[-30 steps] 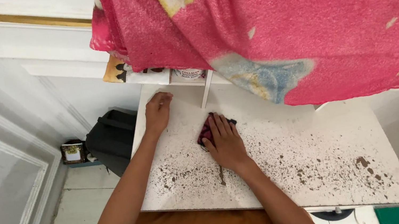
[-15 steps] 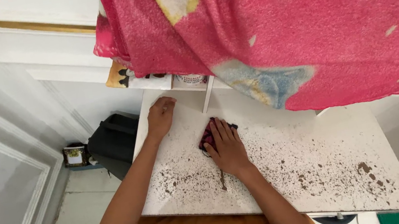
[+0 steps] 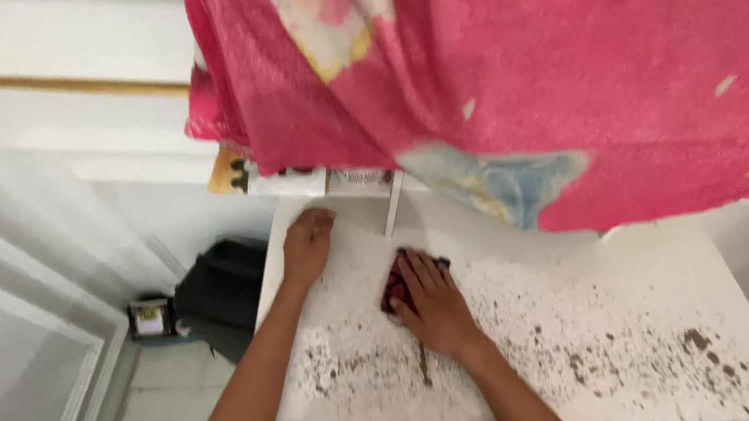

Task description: Sanding a white wooden desk surface covered in sawdust using a piece of sandpaper.

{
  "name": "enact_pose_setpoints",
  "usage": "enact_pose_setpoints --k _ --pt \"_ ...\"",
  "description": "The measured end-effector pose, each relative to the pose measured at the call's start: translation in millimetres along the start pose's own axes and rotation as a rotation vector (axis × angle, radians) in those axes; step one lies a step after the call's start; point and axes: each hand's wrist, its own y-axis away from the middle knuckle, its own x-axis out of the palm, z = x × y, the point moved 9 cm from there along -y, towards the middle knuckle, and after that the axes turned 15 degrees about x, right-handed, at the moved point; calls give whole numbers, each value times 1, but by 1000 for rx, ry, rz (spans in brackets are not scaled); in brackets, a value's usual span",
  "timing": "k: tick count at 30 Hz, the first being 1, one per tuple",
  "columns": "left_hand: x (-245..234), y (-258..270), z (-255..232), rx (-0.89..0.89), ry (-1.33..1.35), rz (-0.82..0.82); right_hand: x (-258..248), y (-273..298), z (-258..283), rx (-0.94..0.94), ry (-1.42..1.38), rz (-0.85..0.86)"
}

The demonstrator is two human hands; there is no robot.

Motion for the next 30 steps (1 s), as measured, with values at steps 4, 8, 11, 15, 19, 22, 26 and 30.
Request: enact_pose_setpoints --k 4,8,11,15,19,22,26,30 --pt "-2 4 -10 -65 32 18 -10 6 6 8 -11 9" --pt "4 -8 4 17 4 5 -20 -2 9 40 -44 61" --pt "3 -1 -1 2 -24 14 -14 3 7 45 -46 91" --pt "1 -2 -3 -43 -17 20 -14 4 6 12 -53 45" --pt "1 -3 0 -5 29 -5 -19 3 10 15 -77 40" --pt "2 -1 -3 -7 56 3 -19 4 9 45 -81 62" --pt "0 -4 -11 -40 36 20 -22 4 10 41 -81 59" --pt "-2 -3 -18 -46 13 38 -21 5 12 39 -85 79"
